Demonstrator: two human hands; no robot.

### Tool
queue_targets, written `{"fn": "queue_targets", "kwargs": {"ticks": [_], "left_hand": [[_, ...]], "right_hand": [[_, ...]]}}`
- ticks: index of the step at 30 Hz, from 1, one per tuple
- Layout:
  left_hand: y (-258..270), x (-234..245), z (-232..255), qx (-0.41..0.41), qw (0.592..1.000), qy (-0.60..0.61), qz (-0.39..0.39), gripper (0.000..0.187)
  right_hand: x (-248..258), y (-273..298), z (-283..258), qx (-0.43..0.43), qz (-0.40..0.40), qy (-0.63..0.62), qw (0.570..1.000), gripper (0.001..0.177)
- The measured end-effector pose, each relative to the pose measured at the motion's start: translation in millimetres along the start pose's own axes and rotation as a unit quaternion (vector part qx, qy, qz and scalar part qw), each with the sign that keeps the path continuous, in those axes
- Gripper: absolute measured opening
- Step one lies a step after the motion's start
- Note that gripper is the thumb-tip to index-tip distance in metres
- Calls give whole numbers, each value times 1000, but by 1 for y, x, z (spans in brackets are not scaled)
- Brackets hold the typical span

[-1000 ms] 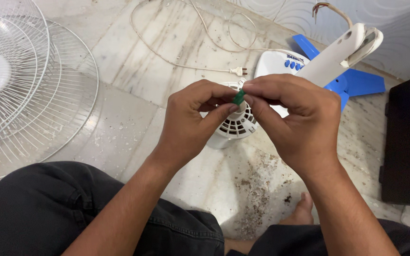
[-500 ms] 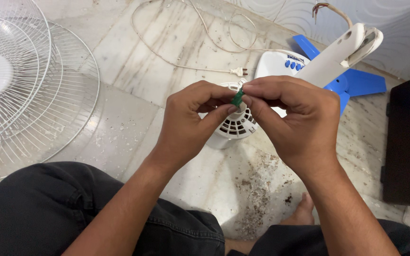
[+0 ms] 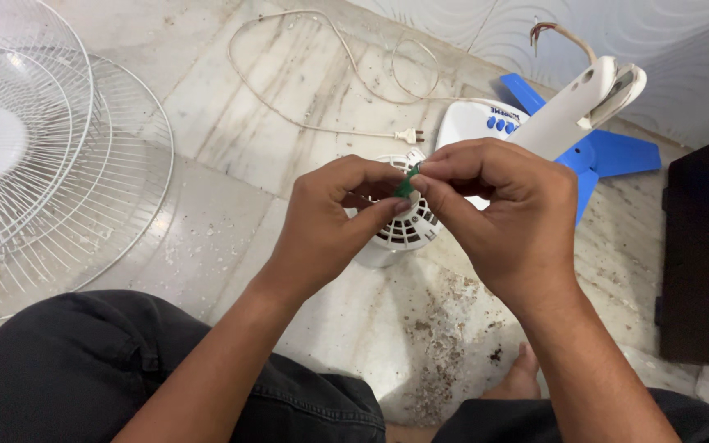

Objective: The person sits on the floor and uses a green screwdriver to tighten screws on the white plastic rear housing of a disassembled standing fan. The fan cage and blue blades are visible nearby on the floor.

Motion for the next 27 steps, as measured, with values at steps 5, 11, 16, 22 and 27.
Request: {"fn": "queue_targets", "kwargs": {"ticks": [5, 11, 16, 22, 27], "left_hand": [[-4, 1, 2, 3, 1000, 3, -26, 19], [-1, 1, 5, 15, 999, 2, -43, 20], [-2, 2, 7, 14, 999, -18, -44, 20], [-1, 4, 8, 23, 999, 0, -29, 24], [-2, 3, 6, 59, 997, -50, -16, 20]], "right_hand": [[1, -2, 0, -7, -5, 15, 1000, 11], [3, 2, 0, -15, -34, -6, 999, 11], [3, -2, 2, -15, -45, -7, 999, 10], [2, -4, 5, -13, -42, 2, 999, 9], [2, -5, 8, -12, -38, -3, 999, 10]]}}
Point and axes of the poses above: each hand's wrist, its own y-axis away from the middle knuckle, its own x-axis out of the back of the hand, z = x × y, the point moved 2 cm from there along -y, towards the middle knuckle, and after that the axes turned 12 degrees about -z, right-handed, at the moved point
